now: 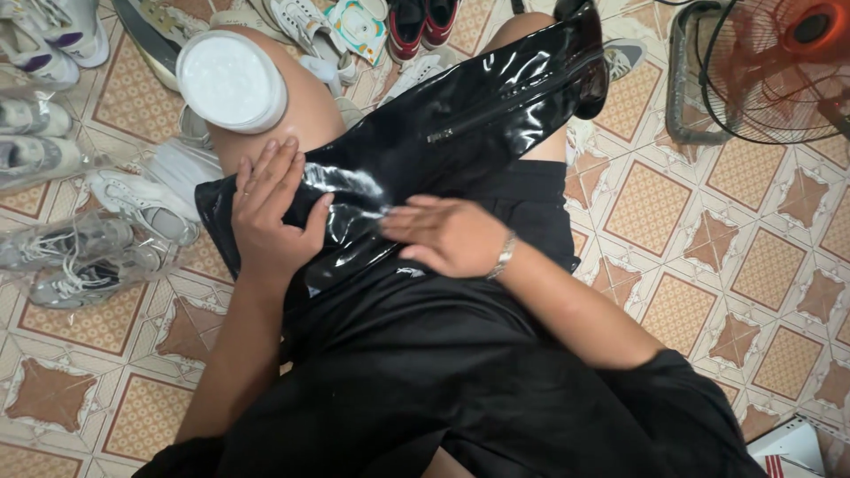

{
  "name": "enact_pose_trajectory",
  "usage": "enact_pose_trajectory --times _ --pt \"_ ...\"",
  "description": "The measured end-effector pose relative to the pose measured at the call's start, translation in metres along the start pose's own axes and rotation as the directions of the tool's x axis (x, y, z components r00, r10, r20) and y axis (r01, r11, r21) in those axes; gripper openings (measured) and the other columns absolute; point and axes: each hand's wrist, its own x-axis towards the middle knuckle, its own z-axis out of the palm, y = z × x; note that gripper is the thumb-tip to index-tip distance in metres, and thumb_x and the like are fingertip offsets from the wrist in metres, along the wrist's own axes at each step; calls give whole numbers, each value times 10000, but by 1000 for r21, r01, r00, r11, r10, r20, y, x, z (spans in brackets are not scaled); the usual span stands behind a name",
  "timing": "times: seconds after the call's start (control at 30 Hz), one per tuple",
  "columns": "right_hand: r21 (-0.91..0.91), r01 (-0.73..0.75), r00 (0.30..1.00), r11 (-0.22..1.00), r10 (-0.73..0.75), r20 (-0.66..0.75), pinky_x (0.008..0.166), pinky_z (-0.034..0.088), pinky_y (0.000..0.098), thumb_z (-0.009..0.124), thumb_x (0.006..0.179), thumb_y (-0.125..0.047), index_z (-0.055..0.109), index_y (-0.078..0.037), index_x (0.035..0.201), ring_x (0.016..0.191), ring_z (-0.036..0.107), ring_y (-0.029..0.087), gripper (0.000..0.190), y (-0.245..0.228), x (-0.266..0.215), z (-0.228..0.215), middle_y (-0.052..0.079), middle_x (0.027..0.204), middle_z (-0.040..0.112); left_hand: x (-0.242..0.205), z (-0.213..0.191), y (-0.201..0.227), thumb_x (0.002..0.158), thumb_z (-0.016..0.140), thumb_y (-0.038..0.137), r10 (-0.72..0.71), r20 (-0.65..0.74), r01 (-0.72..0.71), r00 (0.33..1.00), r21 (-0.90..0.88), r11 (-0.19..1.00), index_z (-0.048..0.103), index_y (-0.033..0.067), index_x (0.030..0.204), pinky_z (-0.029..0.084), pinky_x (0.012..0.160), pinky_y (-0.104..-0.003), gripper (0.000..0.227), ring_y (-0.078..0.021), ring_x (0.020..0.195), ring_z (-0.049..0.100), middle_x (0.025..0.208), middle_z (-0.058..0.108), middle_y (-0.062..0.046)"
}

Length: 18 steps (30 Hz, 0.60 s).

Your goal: Cleaning and polishing a pair of black high-heeled boots using cleaning cream and a cloth.

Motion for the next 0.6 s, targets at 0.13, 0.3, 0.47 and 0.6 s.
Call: enact_pose_trajectory --times 0.13,0.3,0.47,0.6 --pt "-112 -32 999 993 30 -22 1203 425 434 625 1030 -357 655 -67 1331 1326 619 240 419 3 4 -8 82 1408 643 2 0 1 870 813 171 -30 -19 29 999 -16 999 695 -40 1311 361 1219 -572 503 -342 1420 564 1450 638 -172" --pt "-31 29 998 999 -30 -51 1184 406 436 613 1013 -310 618 1 1398 1374 576 310 495 -12 15 -4 160 1464 615 2 0 0 871 820 171 -38 -7 38 999 -18 999 701 -37 1303 369 1217 -565 494 -337 1415 568 1448 643 -169" --pt "-1 32 996 999 -32 85 1244 418 430 629 1049 -327 653 -98 1342 1377 604 211 373 15 -13 -7 51 1420 643 2 -2 3 879 827 169 -36 -5 36 999 -30 999 698 -42 1302 366 1217 -568 490 -348 1418 563 1450 636 -178" --pt "-179 2 1000 984 -6 -20 1185 418 444 635 1000 -299 649 -17 1363 1324 600 272 461 -4 16 -18 126 1395 648 2 1 -1 878 820 158 -38 -34 36 999 -63 997 696 -39 1298 365 1222 -569 480 -348 1425 560 1450 634 -179"
